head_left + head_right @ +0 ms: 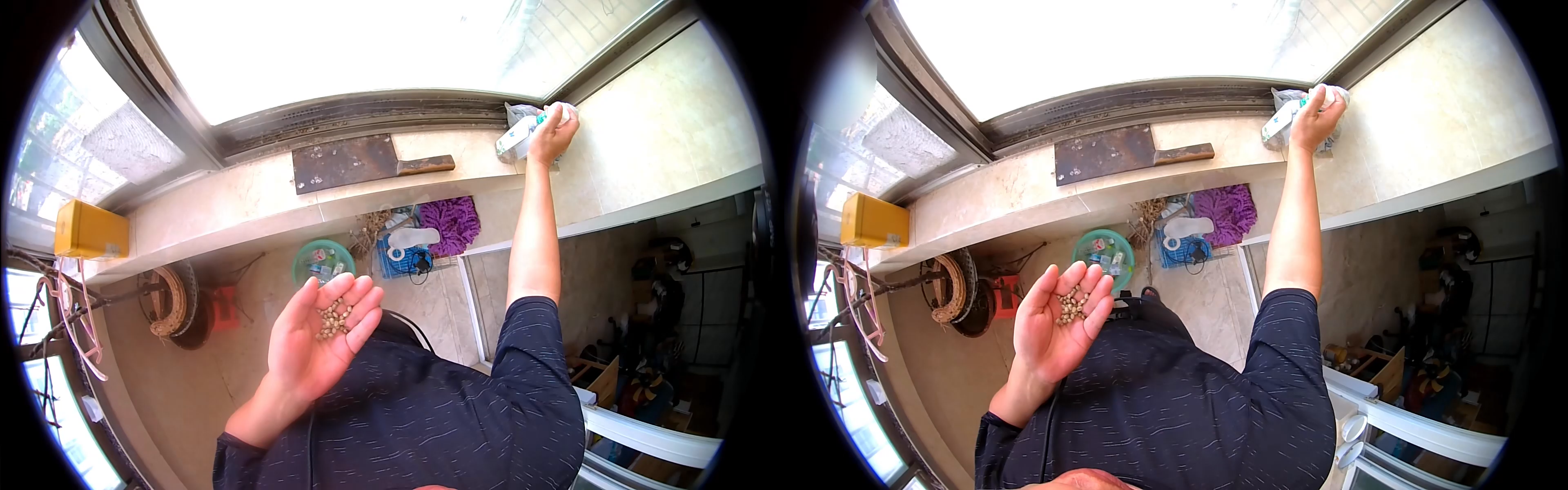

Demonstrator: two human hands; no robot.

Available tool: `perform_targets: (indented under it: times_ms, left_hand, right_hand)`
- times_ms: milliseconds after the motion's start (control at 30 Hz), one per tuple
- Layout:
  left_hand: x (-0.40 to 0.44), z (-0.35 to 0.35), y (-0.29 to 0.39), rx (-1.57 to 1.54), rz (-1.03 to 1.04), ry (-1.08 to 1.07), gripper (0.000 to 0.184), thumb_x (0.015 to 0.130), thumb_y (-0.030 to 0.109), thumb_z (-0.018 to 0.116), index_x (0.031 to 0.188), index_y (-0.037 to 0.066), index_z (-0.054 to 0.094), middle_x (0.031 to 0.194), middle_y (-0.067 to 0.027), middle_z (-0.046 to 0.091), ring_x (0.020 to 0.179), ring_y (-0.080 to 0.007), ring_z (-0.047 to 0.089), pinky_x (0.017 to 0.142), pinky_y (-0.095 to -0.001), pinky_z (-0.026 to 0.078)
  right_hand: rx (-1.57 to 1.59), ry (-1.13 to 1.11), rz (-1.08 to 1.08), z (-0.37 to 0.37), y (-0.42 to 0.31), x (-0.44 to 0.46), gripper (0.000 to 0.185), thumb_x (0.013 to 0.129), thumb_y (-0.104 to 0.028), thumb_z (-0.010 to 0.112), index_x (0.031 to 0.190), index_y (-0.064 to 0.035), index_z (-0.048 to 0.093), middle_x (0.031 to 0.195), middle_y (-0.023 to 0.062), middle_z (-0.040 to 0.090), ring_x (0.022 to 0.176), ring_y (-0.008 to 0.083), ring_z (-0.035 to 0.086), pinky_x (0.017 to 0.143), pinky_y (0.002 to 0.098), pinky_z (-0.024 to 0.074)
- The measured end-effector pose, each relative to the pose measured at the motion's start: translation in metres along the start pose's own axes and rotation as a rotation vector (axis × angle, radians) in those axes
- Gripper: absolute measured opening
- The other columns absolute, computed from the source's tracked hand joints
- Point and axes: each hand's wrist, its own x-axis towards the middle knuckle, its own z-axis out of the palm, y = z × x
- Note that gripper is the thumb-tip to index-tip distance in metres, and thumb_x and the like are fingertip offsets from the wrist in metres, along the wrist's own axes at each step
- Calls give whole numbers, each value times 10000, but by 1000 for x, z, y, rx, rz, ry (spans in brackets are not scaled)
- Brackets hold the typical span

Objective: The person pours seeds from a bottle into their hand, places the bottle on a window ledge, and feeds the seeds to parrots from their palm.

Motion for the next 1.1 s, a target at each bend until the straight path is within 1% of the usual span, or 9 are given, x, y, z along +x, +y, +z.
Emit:
perform_targets:
  times_ms: [167,267,400,533,667,800,933,1033,1100]
  left_hand:
    - [-1,5,1,1,18,60,430,1070,339,445,1250,-16,609,1321,-192,617,1317,-350,537,1130,-474,435]
    - [1,2,2,-2,7,22,460,1084,340,389,1270,-5,629,1343,-182,623,1328,-347,535,1145,-473,422]
    - [1,2,3,-13,1,17,476,1091,339,362,1277,1,641,1347,-178,630,1333,-346,535,1152,-470,415]
    - [0,5,3,-27,1,31,440,1072,338,440,1260,-22,611,1347,-193,603,1346,-344,509,1146,-462,415]
    - [0,4,3,10,3,25,461,1086,339,390,1281,-8,624,1352,-184,616,1351,-343,512,1157,-461,404]
    - [2,3,4,44,13,19,473,1092,341,370,1290,-1,630,1363,-179,615,1356,-345,508,1169,-468,384]
    - [3,3,5,42,16,25,473,1090,343,378,1289,-4,629,1379,-181,603,1358,-350,504,1170,-473,378]
    - [2,3,5,17,11,29,471,1089,338,385,1296,-20,610,1384,-193,592,1361,-359,499,1171,-475,381]
    - [3,1,6,-37,0,15,477,1090,330,391,1315,-49,572,1393,-217,574,1370,-373,489,1174,-479,384]
  right_hand:
    - [-8,63,-107,1,19,7,388,1026,-299,533,1251,17,537,1128,154,613,895,216,666,796,320,557]
    - [102,37,35,1,0,-1,384,1022,-284,527,1250,25,543,1160,159,602,941,235,659,839,340,549]
    - [2,-9,-48,-3,19,5,416,999,-280,580,1269,22,483,1134,143,608,948,213,650,848,335,543]
    - [-167,19,-48,-3,25,5,442,984,-247,627,1270,21,422,1112,151,612,927,205,653,821,320,549]
    - [193,46,12,-1,14,6,464,965,-298,683,1164,37,432,1062,181,628,852,197,678,756,305,556]
    - [-53,22,-6,0,7,2,461,966,-290,680,1178,31,425,1017,165,652,805,193,691,735,309,563]
    - [156,46,19,1,12,4,463,979,-273,645,1236,54,440,1001,161,656,857,199,689,760,309,567]
    - [147,-18,59,-2,2,5,457,983,-264,631,1250,60,453,1046,172,647,878,213,685,780,319,568]
    - [-57,44,-9,2,5,2,450,986,-288,630,1221,62,475,1075,182,642,880,224,683,793,325,565]
